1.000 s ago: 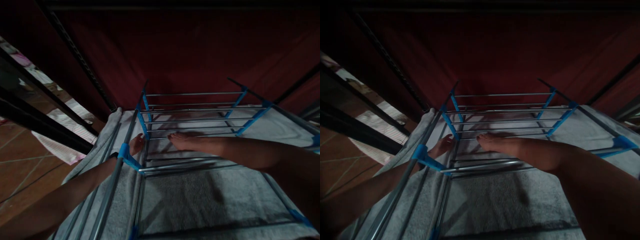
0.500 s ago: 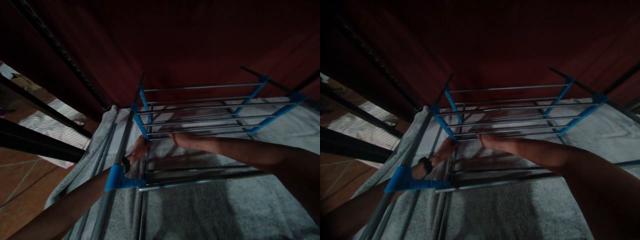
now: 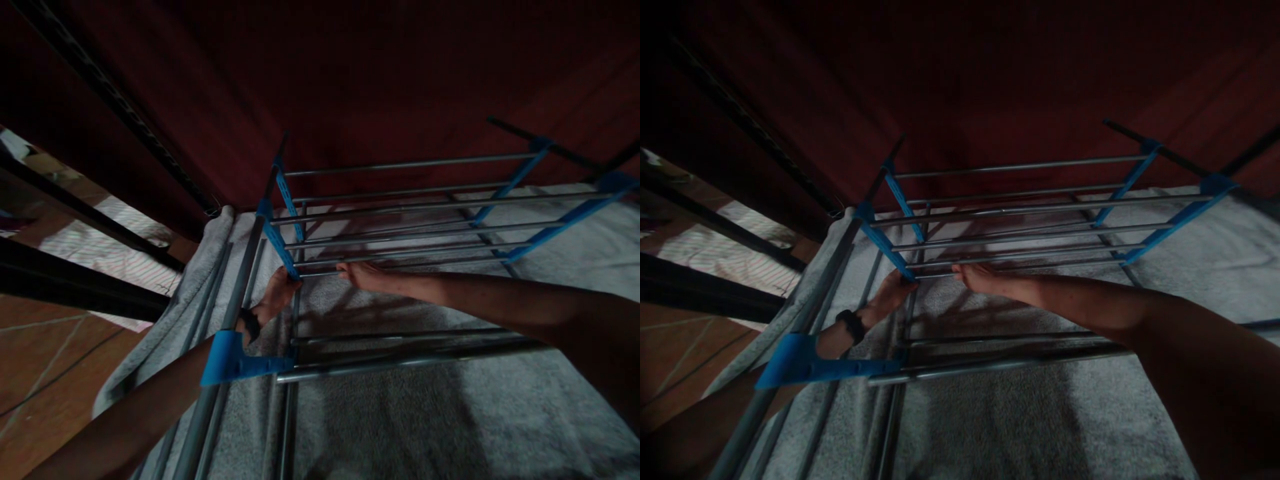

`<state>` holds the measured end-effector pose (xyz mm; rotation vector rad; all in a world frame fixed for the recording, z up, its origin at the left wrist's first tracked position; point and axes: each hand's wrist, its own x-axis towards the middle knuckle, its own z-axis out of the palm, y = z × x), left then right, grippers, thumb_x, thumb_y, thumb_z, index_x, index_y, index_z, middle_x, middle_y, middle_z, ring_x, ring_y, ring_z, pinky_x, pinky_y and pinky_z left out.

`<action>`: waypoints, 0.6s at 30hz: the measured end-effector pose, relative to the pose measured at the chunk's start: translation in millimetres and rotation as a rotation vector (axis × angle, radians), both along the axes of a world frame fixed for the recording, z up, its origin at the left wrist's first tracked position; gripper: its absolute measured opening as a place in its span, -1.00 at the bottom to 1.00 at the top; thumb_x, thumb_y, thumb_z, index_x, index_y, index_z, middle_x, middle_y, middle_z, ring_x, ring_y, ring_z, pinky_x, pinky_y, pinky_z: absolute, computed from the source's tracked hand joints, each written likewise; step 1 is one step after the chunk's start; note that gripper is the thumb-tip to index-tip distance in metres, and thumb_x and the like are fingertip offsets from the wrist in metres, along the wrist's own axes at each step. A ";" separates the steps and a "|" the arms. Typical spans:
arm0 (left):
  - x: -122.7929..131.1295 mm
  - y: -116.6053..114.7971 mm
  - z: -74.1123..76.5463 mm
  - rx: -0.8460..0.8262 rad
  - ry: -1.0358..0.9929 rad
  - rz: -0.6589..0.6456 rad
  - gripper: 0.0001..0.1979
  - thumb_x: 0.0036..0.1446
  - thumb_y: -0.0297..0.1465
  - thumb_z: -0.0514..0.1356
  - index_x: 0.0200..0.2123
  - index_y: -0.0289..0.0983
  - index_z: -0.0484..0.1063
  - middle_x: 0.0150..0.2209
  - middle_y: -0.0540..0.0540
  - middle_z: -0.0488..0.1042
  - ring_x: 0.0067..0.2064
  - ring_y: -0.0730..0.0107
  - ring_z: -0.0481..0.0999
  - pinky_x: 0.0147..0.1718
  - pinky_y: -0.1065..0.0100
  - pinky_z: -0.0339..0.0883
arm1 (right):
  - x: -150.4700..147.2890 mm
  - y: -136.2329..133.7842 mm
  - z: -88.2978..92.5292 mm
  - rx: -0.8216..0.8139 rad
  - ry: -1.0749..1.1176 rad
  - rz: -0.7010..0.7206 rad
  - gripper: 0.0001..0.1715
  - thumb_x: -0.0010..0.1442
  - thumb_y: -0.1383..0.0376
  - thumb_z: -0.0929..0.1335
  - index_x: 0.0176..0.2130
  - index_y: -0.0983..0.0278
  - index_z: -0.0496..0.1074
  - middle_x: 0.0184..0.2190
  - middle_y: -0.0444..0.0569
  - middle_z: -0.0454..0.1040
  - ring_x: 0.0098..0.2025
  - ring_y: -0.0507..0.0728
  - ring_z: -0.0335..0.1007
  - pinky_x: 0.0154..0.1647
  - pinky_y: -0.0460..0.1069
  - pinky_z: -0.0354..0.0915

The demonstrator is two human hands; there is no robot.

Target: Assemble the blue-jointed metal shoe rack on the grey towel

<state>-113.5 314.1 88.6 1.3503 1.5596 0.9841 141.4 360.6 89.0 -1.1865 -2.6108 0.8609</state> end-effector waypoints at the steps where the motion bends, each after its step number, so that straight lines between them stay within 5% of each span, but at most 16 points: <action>1: -0.7 0.2 1.2 -0.011 -0.021 -0.014 -0.76 -0.21 -0.54 0.24 -0.35 -0.26 0.44 -0.42 -0.01 0.46 -0.33 0.30 0.42 -0.29 0.30 0.35 | -0.3 -0.5 1.0 -0.002 -0.011 0.004 -0.85 0.33 0.29 0.24 -0.20 0.27 0.38 -0.36 -0.09 0.43 -0.36 0.06 0.31 -0.35 -0.07 0.09; 7: -6.3 -0.8 11.2 -0.079 -0.089 -0.128 -0.79 -0.22 -0.47 0.31 -0.39 -0.29 0.48 -0.44 -0.03 0.46 -0.39 0.34 0.37 -0.35 0.31 0.29 | -2.8 -4.7 4.3 -0.001 -0.063 0.009 -0.86 0.35 0.31 0.24 -0.17 0.28 0.38 -0.38 -0.08 0.45 -0.38 0.06 0.30 -0.38 -0.07 0.07; 18: -6.8 0.6 9.8 -0.085 -0.055 -0.098 -0.77 -0.22 -0.47 0.31 -0.37 -0.29 0.48 -0.45 -0.03 0.45 -0.39 0.34 0.37 -0.35 0.31 0.30 | -6.3 0.9 9.3 -0.027 -0.071 0.026 -0.83 0.36 0.30 0.23 -0.19 0.26 0.41 -0.29 -0.02 0.50 -0.29 0.12 0.36 -0.28 -0.03 0.16</action>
